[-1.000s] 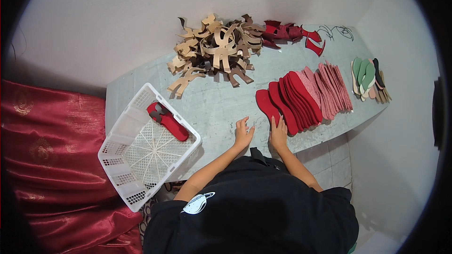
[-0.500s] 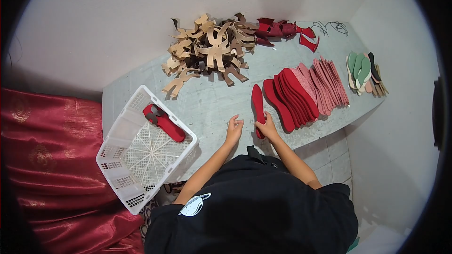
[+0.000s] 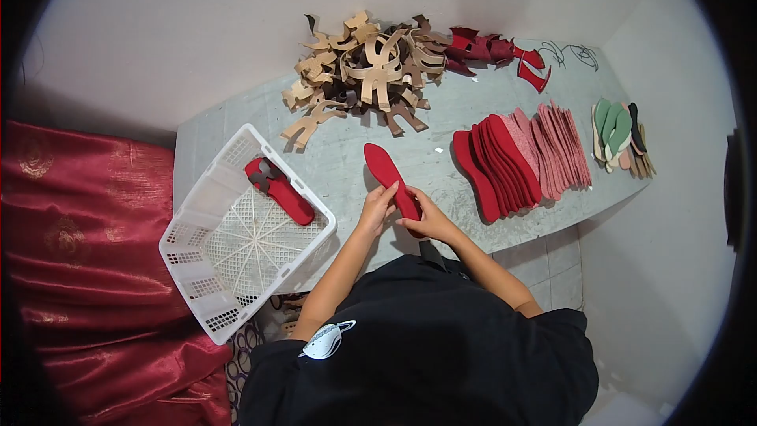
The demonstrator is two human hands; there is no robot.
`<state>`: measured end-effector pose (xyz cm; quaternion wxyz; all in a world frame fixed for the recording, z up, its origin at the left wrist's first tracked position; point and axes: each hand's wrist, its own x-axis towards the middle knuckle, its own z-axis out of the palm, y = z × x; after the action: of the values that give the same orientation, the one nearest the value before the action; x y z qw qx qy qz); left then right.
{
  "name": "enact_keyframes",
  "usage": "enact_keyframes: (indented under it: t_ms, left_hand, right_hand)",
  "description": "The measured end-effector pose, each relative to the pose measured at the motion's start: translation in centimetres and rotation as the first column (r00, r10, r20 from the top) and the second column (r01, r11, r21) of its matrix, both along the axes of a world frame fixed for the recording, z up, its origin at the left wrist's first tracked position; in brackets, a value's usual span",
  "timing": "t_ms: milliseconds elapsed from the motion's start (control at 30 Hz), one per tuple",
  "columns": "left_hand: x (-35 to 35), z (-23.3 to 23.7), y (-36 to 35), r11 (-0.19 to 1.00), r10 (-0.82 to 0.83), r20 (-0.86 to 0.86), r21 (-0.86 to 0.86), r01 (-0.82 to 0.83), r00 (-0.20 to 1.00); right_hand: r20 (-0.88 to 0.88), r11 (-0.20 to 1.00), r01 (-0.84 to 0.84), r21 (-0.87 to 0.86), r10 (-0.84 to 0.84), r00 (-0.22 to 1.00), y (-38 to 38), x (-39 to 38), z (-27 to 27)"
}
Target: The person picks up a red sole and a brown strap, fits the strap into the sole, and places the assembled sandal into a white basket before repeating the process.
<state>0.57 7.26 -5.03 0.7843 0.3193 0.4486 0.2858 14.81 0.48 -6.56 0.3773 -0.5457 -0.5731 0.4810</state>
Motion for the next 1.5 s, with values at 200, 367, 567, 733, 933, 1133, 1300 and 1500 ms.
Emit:
enact_keyframes:
  t_ms: [200,367,567,733,933,1133,1300,1500]
  left_hand:
    - [-1.3,0.4,1.6,0.997,0.071,0.046,0.023,-0.072,0.996]
    - [-3.1,3.1,3.7,0.991,0.095,0.064,0.089,-0.101,0.993]
    - [-5.6,4.5,5.8,0.970,0.131,0.202,0.176,-0.167,0.971]
    - [-6.2,3.3,6.1,0.966,0.188,0.307,0.115,-0.232,0.933]
    - [-5.7,2.8,6.8,0.936,0.342,0.293,-0.025,-0.351,0.893]
    - [-5.8,1.7,7.1,0.933,0.359,0.227,-0.080,-0.350,0.905]
    - [-5.5,2.0,6.9,0.939,0.344,0.211,-0.075,-0.336,0.915]
    - [-5.5,2.0,6.9,0.940,0.342,0.189,-0.078,-0.333,0.921]
  right_hand:
    - [-0.103,0.998,-0.015,0.064,0.022,0.994,0.4,-1.5,3.2]
    - [-0.298,0.996,-0.085,0.019,0.087,0.951,3.1,-0.2,4.4]
    - [0.657,0.982,-0.125,0.143,0.001,0.754,9.6,3.2,-2.7]
    - [0.963,0.955,-0.284,-0.085,0.152,0.221,14.3,3.9,-5.3]
    - [0.995,0.934,-0.356,-0.028,0.059,0.076,16.3,3.9,-6.9]
    - [0.983,0.942,-0.322,-0.098,0.141,0.116,17.3,3.9,-6.1]
    - [0.960,0.940,-0.319,-0.118,0.190,0.205,17.4,3.9,-3.8]
    - [0.861,0.944,-0.328,-0.013,0.177,0.476,16.4,5.0,0.4]
